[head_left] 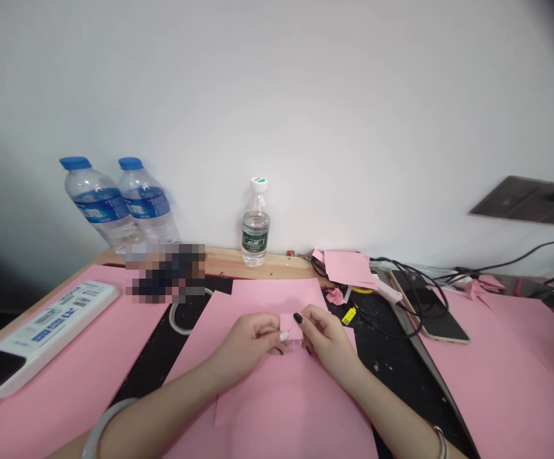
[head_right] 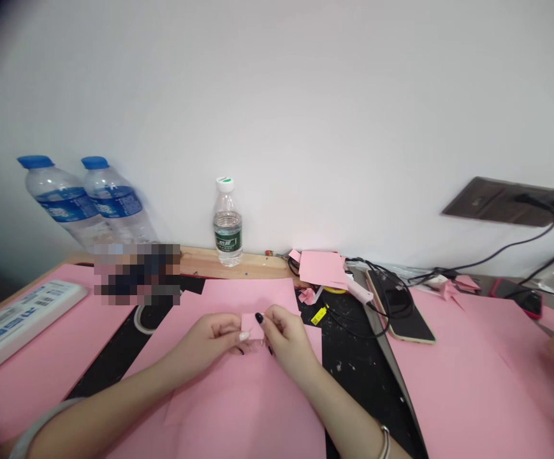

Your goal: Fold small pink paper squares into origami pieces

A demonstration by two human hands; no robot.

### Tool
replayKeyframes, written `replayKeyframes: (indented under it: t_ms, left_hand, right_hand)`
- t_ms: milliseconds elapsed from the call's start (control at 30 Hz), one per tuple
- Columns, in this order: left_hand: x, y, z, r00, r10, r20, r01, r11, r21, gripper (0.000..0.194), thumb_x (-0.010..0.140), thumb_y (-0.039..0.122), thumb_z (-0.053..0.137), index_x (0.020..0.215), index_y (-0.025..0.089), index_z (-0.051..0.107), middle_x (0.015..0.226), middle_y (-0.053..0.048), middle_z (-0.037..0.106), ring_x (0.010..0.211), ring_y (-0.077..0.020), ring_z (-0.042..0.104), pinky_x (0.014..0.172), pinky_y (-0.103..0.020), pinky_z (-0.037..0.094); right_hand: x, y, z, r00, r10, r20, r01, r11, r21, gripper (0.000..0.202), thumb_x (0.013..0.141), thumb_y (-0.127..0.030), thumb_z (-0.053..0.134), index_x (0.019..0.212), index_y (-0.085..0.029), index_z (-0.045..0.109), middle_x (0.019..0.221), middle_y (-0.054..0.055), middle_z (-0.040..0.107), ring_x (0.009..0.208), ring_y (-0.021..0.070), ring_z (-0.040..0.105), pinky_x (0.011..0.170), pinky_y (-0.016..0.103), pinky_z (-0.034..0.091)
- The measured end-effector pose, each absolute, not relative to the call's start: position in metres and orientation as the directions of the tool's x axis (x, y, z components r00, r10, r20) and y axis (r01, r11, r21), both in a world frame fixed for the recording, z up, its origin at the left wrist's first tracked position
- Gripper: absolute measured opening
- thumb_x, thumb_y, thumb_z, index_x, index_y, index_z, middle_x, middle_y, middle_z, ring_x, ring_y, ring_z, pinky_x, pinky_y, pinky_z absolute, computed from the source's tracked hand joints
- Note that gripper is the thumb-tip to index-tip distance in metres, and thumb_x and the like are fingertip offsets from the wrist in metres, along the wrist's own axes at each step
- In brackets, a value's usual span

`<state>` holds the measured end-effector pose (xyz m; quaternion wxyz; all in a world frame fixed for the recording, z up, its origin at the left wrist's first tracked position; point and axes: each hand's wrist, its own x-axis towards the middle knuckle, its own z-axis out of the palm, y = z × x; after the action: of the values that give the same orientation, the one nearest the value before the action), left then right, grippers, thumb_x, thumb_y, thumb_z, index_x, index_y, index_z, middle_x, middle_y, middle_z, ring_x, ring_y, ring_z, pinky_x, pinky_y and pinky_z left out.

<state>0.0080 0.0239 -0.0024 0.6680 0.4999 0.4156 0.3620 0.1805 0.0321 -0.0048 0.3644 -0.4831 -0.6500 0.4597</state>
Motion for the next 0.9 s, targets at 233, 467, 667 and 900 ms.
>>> replayKeyframes:
  t_ms: [233,467,667,900]
  left_hand:
    - [0.0075,0.0212,0.0011,0.483,0.845,-0.228,0.033,0.243,0.970,0.021,0.075,0.034,0.062,0.072,0.013,0.061,0.068,-0.005,0.069,0.063,-0.0197,0.066,0.060,-0.030,0.050]
    - [0.0044,0.0232,-0.0043,0.386,0.905,-0.178,-0.059,0.217,0.974,0.037,0.084,0.047,0.051,0.079,0.013,0.064,0.074,-0.008,0.070,0.071,-0.0213,0.067,0.066,-0.031,0.052]
    - [0.0052,0.0220,-0.0022,0.369,0.925,-0.094,-0.064,0.126,0.990,0.034,0.086,0.044,0.050,0.093,0.017,0.070,0.089,-0.008,0.071,0.080,-0.0206,0.064,0.072,-0.031,0.052]
    - [0.0069,0.0192,0.0012,0.381,0.916,-0.128,-0.042,0.155,0.987,0.033,0.085,0.045,0.052,0.099,0.022,0.071,0.092,-0.004,0.070,0.087,-0.0198,0.062,0.081,-0.033,0.050]
  right_hand:
    - [0.1792,0.0269,-0.0042,-0.361,0.922,0.140,0.411,0.292,-0.864,0.028,0.089,-0.027,0.044,0.062,-0.020,0.042,0.054,-0.005,0.041,0.050,0.0111,0.038,0.049,0.023,0.029]
    - [0.1802,0.0261,-0.0058,-0.285,0.939,0.193,0.373,0.295,-0.880,0.012,0.087,-0.023,0.046,0.096,-0.018,0.052,0.057,-0.006,0.045,0.049,0.0111,0.041,0.046,0.022,0.031]
    - [0.1773,0.0246,-0.0097,-0.274,0.929,0.248,0.376,0.341,-0.862,0.025,0.083,-0.013,0.047,0.106,-0.018,0.055,0.073,0.001,0.058,0.056,0.0118,0.052,0.048,0.021,0.040]
    - [0.1762,0.0238,-0.0095,-0.233,0.925,0.300,0.409,0.373,-0.833,0.029,0.079,-0.012,0.049,0.106,-0.015,0.060,0.076,0.004,0.063,0.058,0.0135,0.057,0.048,0.022,0.045]
